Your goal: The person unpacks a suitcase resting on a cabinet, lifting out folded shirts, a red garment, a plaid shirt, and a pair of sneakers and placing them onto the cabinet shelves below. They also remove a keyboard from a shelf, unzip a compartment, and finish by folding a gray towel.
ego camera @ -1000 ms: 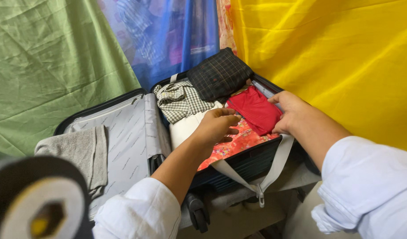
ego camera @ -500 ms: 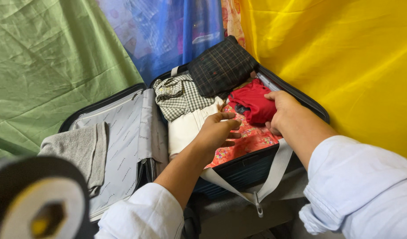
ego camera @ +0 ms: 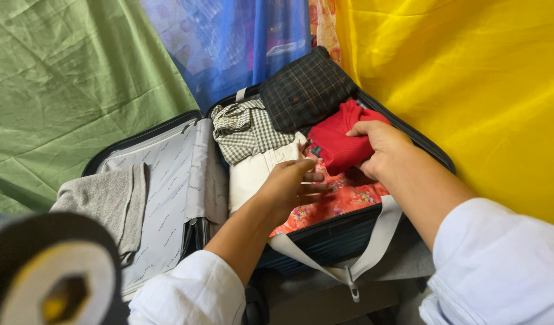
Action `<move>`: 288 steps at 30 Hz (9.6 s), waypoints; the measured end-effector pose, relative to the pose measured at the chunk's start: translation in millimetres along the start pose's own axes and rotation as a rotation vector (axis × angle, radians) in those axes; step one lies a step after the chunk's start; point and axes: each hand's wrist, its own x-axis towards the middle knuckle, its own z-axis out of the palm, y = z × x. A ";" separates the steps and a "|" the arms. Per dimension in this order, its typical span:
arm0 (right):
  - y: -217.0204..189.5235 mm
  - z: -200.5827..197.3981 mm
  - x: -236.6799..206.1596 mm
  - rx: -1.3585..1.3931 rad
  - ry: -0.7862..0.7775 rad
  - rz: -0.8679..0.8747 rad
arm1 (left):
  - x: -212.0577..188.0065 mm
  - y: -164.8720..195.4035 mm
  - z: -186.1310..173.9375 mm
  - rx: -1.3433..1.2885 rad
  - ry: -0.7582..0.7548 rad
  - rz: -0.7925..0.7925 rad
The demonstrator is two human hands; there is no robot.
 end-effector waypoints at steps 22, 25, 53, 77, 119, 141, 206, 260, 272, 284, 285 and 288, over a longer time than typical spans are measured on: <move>-9.0 2.7 -145.1 -0.086 -0.643 -0.060 | -75.0 49.5 -14.3 -0.583 -0.304 0.144; -4.6 2.1 -163.3 -0.029 -0.750 -0.097 | -96.0 51.9 -12.8 -0.567 -0.290 0.096; 209.4 31.8 -350.2 0.082 -0.502 -0.238 | -306.4 -43.9 -150.7 -0.836 -0.472 0.153; 263.9 -60.8 -464.5 -0.244 -0.334 -0.037 | -448.2 -133.7 -120.0 -0.633 -0.097 -0.059; 353.3 -23.2 -415.1 -0.321 -0.355 0.143 | -473.9 -182.5 -229.8 -0.570 0.068 -0.005; 391.8 -28.7 -342.3 -0.457 -0.167 0.164 | -384.6 -231.1 -296.8 -0.496 0.046 -0.151; 413.2 -24.2 -250.1 -0.831 -0.251 0.097 | -329.1 -217.8 -240.3 0.034 0.237 -0.008; 146.6 64.5 -218.2 -0.368 -0.268 -0.490 | -193.0 19.0 -140.5 -0.134 -0.230 0.383; 87.7 64.1 -71.9 -0.709 -0.062 -0.149 | -95.9 35.9 -114.3 0.030 0.097 0.286; 63.3 76.0 26.2 -0.751 -0.087 -0.088 | -62.9 34.0 -109.8 0.071 0.257 0.224; 56.5 76.7 33.9 -0.652 -0.086 -0.091 | -62.5 34.4 -109.7 0.066 0.259 0.223; 35.9 80.7 57.3 -0.412 -0.088 -0.115 | -64.5 33.3 -110.5 0.047 0.268 0.234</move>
